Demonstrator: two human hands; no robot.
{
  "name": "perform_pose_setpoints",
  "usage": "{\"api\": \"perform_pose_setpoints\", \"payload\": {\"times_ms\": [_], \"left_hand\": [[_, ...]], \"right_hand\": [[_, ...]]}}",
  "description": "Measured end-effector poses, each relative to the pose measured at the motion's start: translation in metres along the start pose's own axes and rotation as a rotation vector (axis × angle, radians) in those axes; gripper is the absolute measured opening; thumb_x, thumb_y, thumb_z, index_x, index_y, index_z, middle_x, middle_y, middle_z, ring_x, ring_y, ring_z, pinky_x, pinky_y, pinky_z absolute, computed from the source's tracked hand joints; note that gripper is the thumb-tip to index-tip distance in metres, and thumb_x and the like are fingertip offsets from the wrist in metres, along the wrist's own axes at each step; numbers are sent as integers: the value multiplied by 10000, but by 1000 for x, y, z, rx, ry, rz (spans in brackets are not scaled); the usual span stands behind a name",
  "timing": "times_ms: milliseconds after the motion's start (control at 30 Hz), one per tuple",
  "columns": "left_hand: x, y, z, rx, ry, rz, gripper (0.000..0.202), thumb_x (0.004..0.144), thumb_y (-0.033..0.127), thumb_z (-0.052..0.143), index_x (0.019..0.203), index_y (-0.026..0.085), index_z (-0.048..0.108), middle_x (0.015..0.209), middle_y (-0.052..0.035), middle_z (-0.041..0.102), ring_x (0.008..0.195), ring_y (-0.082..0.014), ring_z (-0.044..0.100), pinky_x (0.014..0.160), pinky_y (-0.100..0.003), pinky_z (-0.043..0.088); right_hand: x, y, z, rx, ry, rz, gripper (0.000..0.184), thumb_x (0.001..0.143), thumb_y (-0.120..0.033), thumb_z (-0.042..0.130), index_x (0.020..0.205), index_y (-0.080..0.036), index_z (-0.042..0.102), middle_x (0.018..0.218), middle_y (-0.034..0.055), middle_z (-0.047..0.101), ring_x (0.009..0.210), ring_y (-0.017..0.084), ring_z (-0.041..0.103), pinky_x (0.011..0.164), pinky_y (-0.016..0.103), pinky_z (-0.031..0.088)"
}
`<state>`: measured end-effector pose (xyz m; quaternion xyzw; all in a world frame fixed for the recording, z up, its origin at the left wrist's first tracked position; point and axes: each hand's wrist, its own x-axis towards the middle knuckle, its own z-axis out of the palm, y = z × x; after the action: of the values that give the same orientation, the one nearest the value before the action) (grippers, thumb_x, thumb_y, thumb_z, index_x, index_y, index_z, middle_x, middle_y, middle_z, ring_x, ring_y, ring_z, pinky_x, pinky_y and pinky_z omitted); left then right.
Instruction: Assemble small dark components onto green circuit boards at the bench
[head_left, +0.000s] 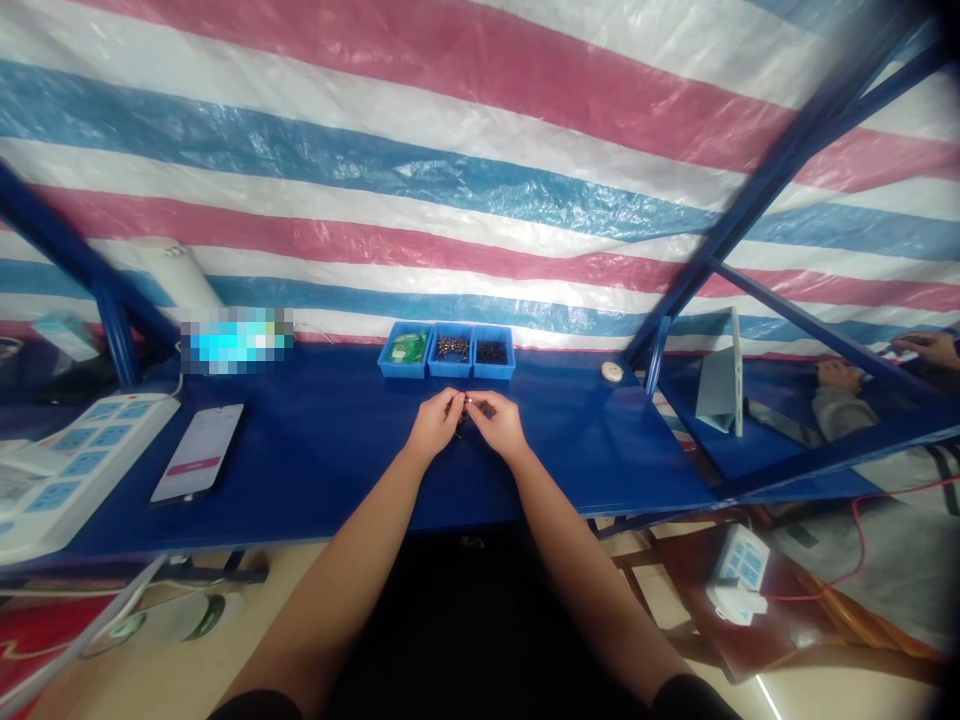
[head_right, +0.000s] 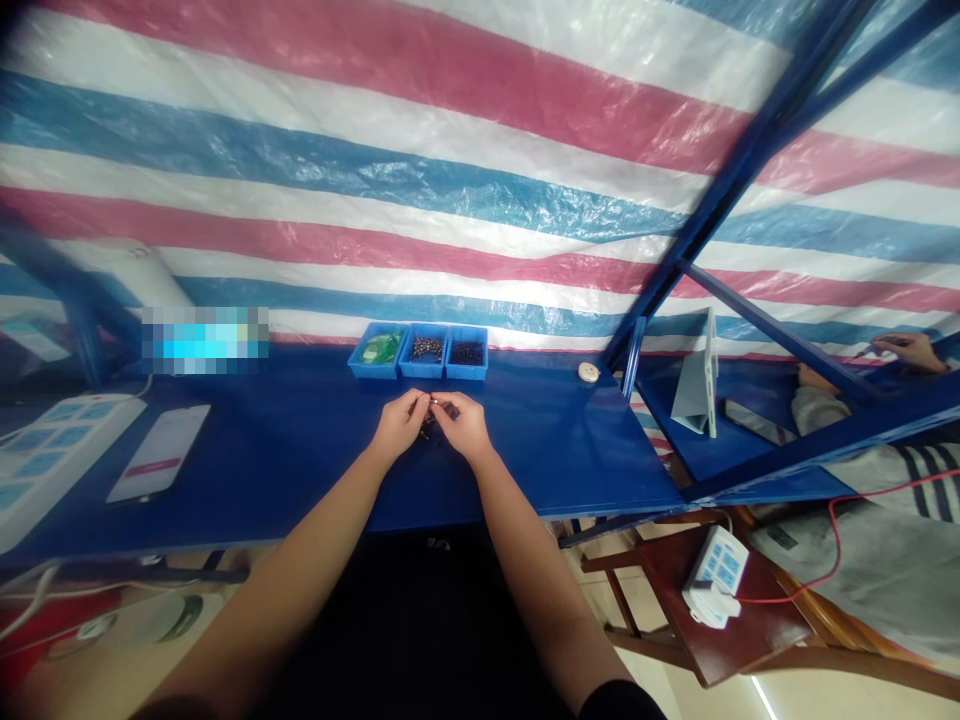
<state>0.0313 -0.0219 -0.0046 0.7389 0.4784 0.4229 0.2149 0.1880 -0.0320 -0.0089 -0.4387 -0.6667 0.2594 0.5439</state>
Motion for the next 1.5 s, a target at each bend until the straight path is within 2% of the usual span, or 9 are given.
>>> {"api": "perform_pose_setpoints", "payload": {"times_ms": [233, 333, 500, 733, 1033, 1500], "left_hand": [[-1, 2, 0, -85, 29, -6, 266, 936, 431, 479, 1019, 216, 612, 813, -5, 676, 700, -142, 627, 661, -247, 485], [-1, 1, 1, -92, 34, 0, 259, 931, 431, 487, 983, 213, 618, 832, -10, 680, 695, -139, 627, 658, -245, 488], [0, 0, 2, -75, 8, -2, 258, 958, 416, 440, 927, 215, 598, 735, 6, 651, 649, -139, 615, 639, -249, 472], [0, 0, 1, -28, -10, 5, 320, 973, 438, 400, 851, 207, 585, 699, 6, 643, 636, -139, 602, 626, -247, 449], [-1, 0, 2, -93, 2, -9, 248, 936, 434, 481, 986, 222, 600, 812, 0, 672, 680, -140, 627, 635, -242, 481], [0, -2, 2, -13, -8, -8, 287, 965, 422, 434, 867, 210, 601, 695, 10, 643, 637, -141, 605, 623, -248, 438]], "right_hand": [[1, 1, -1, -27, 37, 0, 217, 867, -316, 606, 1029, -238, 727, 959, 49, 735, 799, 180, 680, 743, 312, 570], [1, 2, -1, -31, 30, 5, 222, 862, -324, 616, 1035, -241, 727, 965, 49, 734, 806, 182, 682, 742, 311, 572], [0, 3, -1, -12, 19, -2, 227, 857, -315, 628, 1050, -241, 724, 956, 47, 734, 811, 183, 683, 751, 315, 571], [0, 3, 1, -8, 21, -2, 229, 857, -325, 626, 1044, -240, 726, 954, 47, 739, 806, 183, 687, 758, 320, 577], [1, 1, -2, -40, 39, -1, 220, 872, -324, 604, 1032, -240, 729, 963, 48, 738, 803, 185, 683, 749, 318, 572], [-1, 3, 1, 5, 8, -19, 217, 855, -289, 627, 1042, -239, 725, 958, 45, 732, 821, 180, 683, 754, 305, 566]]}}
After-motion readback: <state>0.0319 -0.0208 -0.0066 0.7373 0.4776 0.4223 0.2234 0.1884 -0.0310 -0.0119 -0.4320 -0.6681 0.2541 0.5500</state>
